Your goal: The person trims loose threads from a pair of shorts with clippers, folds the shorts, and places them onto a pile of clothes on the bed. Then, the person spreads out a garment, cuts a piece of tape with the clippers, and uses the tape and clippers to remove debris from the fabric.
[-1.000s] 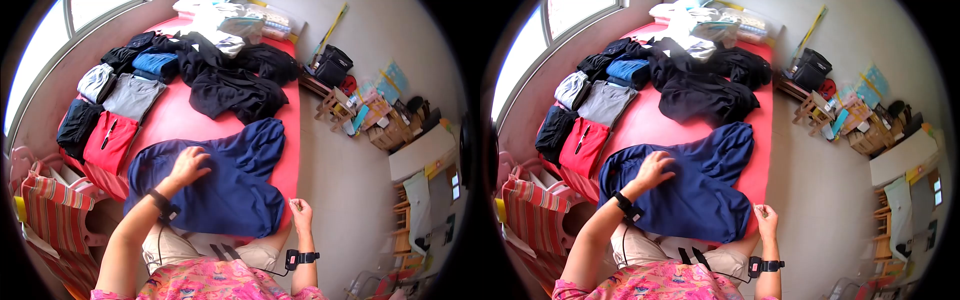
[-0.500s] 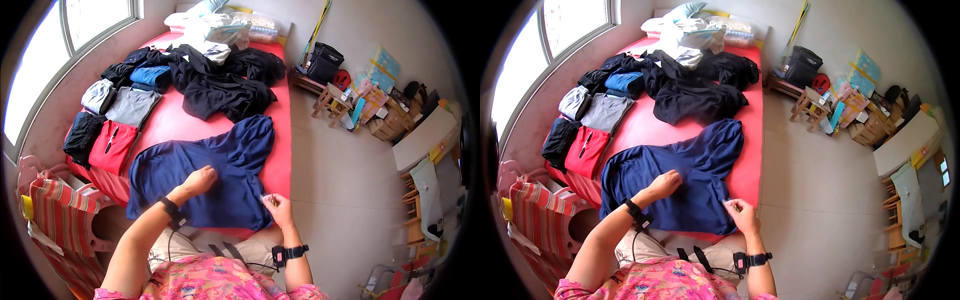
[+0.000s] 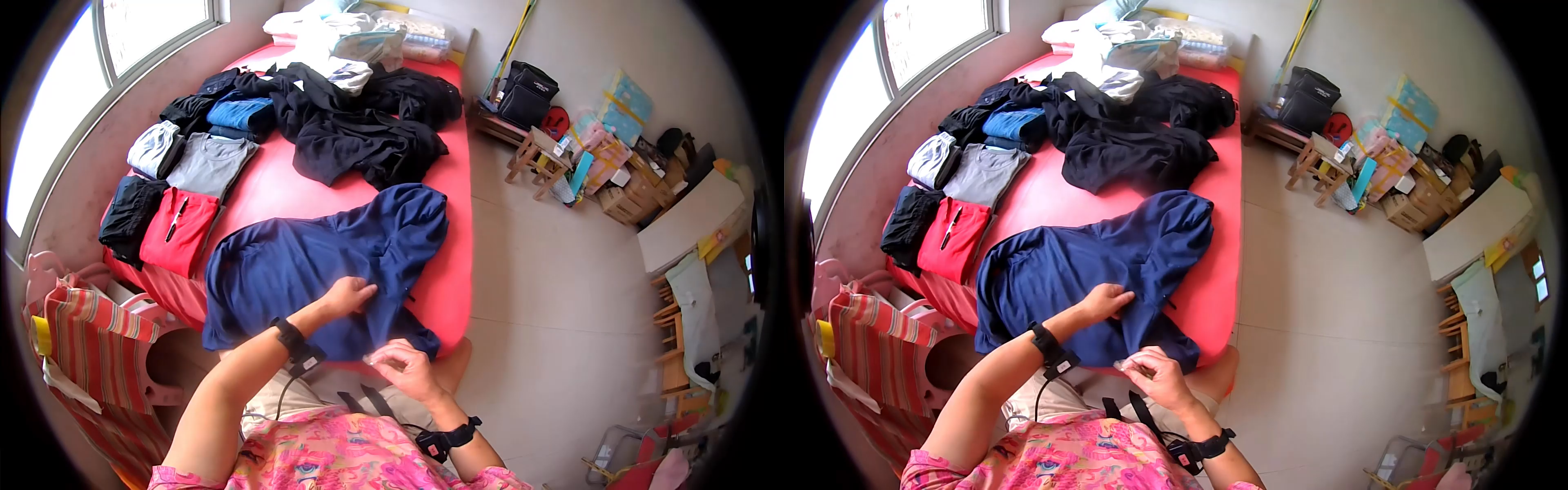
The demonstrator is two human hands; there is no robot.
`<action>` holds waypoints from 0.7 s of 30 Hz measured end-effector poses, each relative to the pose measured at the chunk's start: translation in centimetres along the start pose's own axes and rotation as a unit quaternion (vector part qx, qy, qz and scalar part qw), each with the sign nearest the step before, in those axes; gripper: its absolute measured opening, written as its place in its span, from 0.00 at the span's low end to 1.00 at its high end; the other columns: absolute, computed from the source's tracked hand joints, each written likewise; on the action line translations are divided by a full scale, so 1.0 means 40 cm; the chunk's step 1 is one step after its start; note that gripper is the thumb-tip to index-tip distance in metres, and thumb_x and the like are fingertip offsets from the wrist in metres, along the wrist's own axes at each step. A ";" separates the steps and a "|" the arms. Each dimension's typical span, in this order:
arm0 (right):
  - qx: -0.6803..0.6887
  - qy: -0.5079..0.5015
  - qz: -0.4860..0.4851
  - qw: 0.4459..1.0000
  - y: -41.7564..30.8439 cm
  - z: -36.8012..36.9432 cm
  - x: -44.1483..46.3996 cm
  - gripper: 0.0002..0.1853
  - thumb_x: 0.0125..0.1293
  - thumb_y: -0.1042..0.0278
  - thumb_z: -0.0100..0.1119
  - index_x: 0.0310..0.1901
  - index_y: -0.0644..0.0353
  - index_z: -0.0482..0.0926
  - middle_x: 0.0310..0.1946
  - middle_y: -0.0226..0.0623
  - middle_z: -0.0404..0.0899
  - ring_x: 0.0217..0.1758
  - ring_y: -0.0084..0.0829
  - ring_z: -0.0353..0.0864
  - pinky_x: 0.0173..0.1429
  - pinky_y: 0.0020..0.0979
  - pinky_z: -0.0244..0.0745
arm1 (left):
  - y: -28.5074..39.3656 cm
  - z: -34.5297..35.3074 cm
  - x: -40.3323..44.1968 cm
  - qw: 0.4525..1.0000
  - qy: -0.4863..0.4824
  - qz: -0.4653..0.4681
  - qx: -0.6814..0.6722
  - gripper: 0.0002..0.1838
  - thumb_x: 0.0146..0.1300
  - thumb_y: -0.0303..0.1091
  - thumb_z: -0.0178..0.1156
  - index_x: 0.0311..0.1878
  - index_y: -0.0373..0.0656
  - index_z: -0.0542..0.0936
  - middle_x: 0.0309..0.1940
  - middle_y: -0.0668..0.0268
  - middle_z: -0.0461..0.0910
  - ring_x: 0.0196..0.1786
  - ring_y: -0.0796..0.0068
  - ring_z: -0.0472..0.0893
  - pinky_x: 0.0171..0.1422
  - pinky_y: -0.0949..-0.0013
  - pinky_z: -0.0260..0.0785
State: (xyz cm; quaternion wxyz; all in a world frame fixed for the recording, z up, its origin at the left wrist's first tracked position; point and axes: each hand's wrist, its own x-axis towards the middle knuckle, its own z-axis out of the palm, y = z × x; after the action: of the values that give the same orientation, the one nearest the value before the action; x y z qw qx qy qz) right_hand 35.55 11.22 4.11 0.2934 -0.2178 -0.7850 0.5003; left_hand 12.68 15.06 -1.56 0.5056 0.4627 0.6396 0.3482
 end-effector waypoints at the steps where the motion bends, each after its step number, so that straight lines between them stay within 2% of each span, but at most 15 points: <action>1: 0.006 -0.007 -0.005 1.000 -0.012 0.004 0.007 0.04 0.56 0.79 0.64 0.34 0.62 0.83 0.34 0.32 0.83 0.41 0.27 0.78 0.45 0.26 0.73 | -0.012 -0.001 0.001 0.999 0.021 0.023 -0.025 0.19 0.69 0.45 0.55 0.38 0.34 0.77 0.30 0.66 0.77 0.30 0.79 0.76 0.33 0.71 0.73; 3: 0.060 -0.030 0.001 0.998 -0.030 0.033 0.024 0.04 0.57 0.79 0.64 0.35 0.62 0.83 0.35 0.32 0.83 0.41 0.26 0.78 0.46 0.25 0.73 | 0.032 -0.035 -0.064 0.996 0.042 0.040 -0.063 0.19 0.71 0.45 0.53 0.42 0.33 0.77 0.34 0.68 0.77 0.35 0.81 0.74 0.39 0.71 0.72; 4: 0.090 -0.053 0.018 0.994 -0.043 0.052 0.035 0.04 0.58 0.79 0.64 0.35 0.62 0.83 0.36 0.31 0.83 0.42 0.27 0.78 0.48 0.25 0.73 | 0.021 -0.058 -0.087 0.994 0.053 0.081 -0.054 0.19 0.72 0.44 0.52 0.44 0.33 0.77 0.35 0.69 0.77 0.36 0.82 0.73 0.41 0.72 0.71; 5: 0.103 -0.078 -0.005 0.992 -0.045 0.073 0.053 0.04 0.58 0.78 0.64 0.35 0.62 0.83 0.35 0.31 0.83 0.41 0.24 0.78 0.46 0.24 0.73 | 0.011 -0.088 -0.118 0.990 0.065 0.119 -0.045 0.19 0.72 0.43 0.51 0.46 0.32 0.76 0.35 0.70 0.77 0.37 0.83 0.72 0.43 0.72 0.70; 6: 0.141 -0.113 0.015 0.983 -0.035 0.103 0.062 0.04 0.59 0.77 0.64 0.36 0.62 0.83 0.34 0.30 0.82 0.40 0.22 0.78 0.45 0.23 0.73 | 0.008 -0.129 -0.155 0.994 0.054 0.089 -0.026 0.20 0.72 0.42 0.51 0.48 0.30 0.76 0.39 0.65 0.80 0.41 0.80 0.74 0.48 0.73 0.70; 8: 0.218 -0.181 0.050 0.958 -0.018 0.167 0.086 0.05 0.62 0.75 0.63 0.39 0.63 0.82 0.30 0.26 0.80 0.35 0.14 0.75 0.40 0.21 0.72 | -0.017 -0.194 -0.226 0.995 0.053 0.079 0.001 0.18 0.73 0.41 0.51 0.43 0.31 0.76 0.31 0.69 0.78 0.36 0.82 0.72 0.44 0.71 0.69; 9: 0.223 -0.190 0.049 0.955 -0.005 0.185 0.097 0.05 0.62 0.75 0.63 0.39 0.63 0.82 0.30 0.26 0.80 0.35 0.14 0.75 0.40 0.21 0.72 | -0.030 -0.217 -0.258 0.995 0.058 0.084 0.007 0.17 0.73 0.40 0.50 0.40 0.32 0.76 0.28 0.71 0.76 0.34 0.82 0.71 0.42 0.72 0.69; 10: 0.235 -0.237 0.091 0.938 0.014 0.204 0.108 0.05 0.63 0.74 0.62 0.39 0.63 0.82 0.29 0.25 0.80 0.33 0.14 0.75 0.39 0.21 0.72 | -0.060 -0.237 -0.280 0.995 0.068 0.078 0.006 0.17 0.73 0.40 0.50 0.40 0.32 0.76 0.28 0.71 0.76 0.34 0.82 0.71 0.42 0.72 0.69; 12: 0.231 -0.294 0.145 0.916 0.026 0.227 0.126 0.06 0.64 0.73 0.61 0.40 0.64 0.82 0.28 0.25 0.80 0.30 0.14 0.75 0.38 0.21 0.72 | -0.129 -0.256 -0.318 0.976 0.094 0.019 0.194 0.16 0.70 0.40 0.53 0.37 0.33 0.75 0.24 0.60 0.77 0.29 0.66 0.75 0.39 0.66 0.70; 13: 0.229 -0.294 0.163 0.914 0.032 0.235 0.130 0.06 0.63 0.73 0.62 0.39 0.64 0.83 0.29 0.25 0.80 0.32 0.14 0.75 0.40 0.21 0.73 | -0.139 -0.248 -0.333 0.970 0.108 0.028 0.216 0.13 0.66 0.37 0.58 0.38 0.35 0.74 0.26 0.57 0.77 0.31 0.56 0.77 0.40 0.65 0.72; 15: 0.193 -0.265 0.148 0.933 0.031 0.225 0.129 0.05 0.63 0.72 0.63 0.38 0.64 0.83 0.29 0.25 0.81 0.33 0.15 0.76 0.42 0.22 0.73 | -0.142 -0.208 -0.348 0.954 0.253 0.080 0.140 0.13 0.61 0.35 0.63 0.43 0.38 0.73 0.31 0.57 0.78 0.34 0.56 0.80 0.41 0.63 0.73; 16: 0.160 -0.283 0.181 0.928 0.040 0.210 0.125 0.05 0.63 0.72 0.63 0.38 0.61 0.84 0.40 0.33 0.83 0.50 0.23 0.78 0.58 0.27 0.70 | -0.134 -0.202 -0.346 0.932 0.285 0.105 0.196 0.20 0.55 0.33 0.67 0.49 0.40 0.72 0.41 0.57 0.78 0.41 0.58 0.80 0.46 0.61 0.74; 17: 0.159 -0.286 0.186 0.927 0.040 0.194 0.121 0.05 0.63 0.72 0.63 0.38 0.61 0.84 0.40 0.33 0.83 0.50 0.23 0.78 0.58 0.27 0.70 | -0.115 -0.199 -0.340 0.934 0.286 0.102 0.191 0.20 0.55 0.33 0.67 0.49 0.40 0.72 0.41 0.57 0.78 0.41 0.58 0.80 0.46 0.61 0.74; 19: 0.109 -0.233 0.097 0.961 0.033 0.166 0.110 0.04 0.62 0.73 0.63 0.38 0.61 0.84 0.42 0.34 0.82 0.50 0.25 0.79 0.58 0.28 0.71 | -0.062 -0.199 -0.319 0.888 0.247 0.243 0.302 0.25 0.53 0.35 0.68 0.53 0.42 0.72 0.51 0.55 0.75 0.55 0.57 0.76 0.58 0.60 0.70; 21: 0.160 -0.136 0.156 0.965 0.041 0.149 0.106 0.04 0.61 0.77 0.62 0.38 0.63 0.83 0.41 0.33 0.82 0.46 0.22 0.79 0.52 0.24 0.73 | -0.019 -0.196 -0.277 0.890 0.138 0.322 0.292 0.36 0.48 0.35 0.72 0.61 0.42 0.69 0.62 0.54 0.68 0.68 0.52 0.65 0.70 0.58 0.61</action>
State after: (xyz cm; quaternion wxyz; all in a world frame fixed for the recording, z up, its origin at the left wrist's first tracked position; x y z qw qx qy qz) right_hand 28.47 10.65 1.69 0.1331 -0.2178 -0.6833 0.6840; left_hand 5.59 4.53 3.29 0.1149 0.7168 0.5920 0.3500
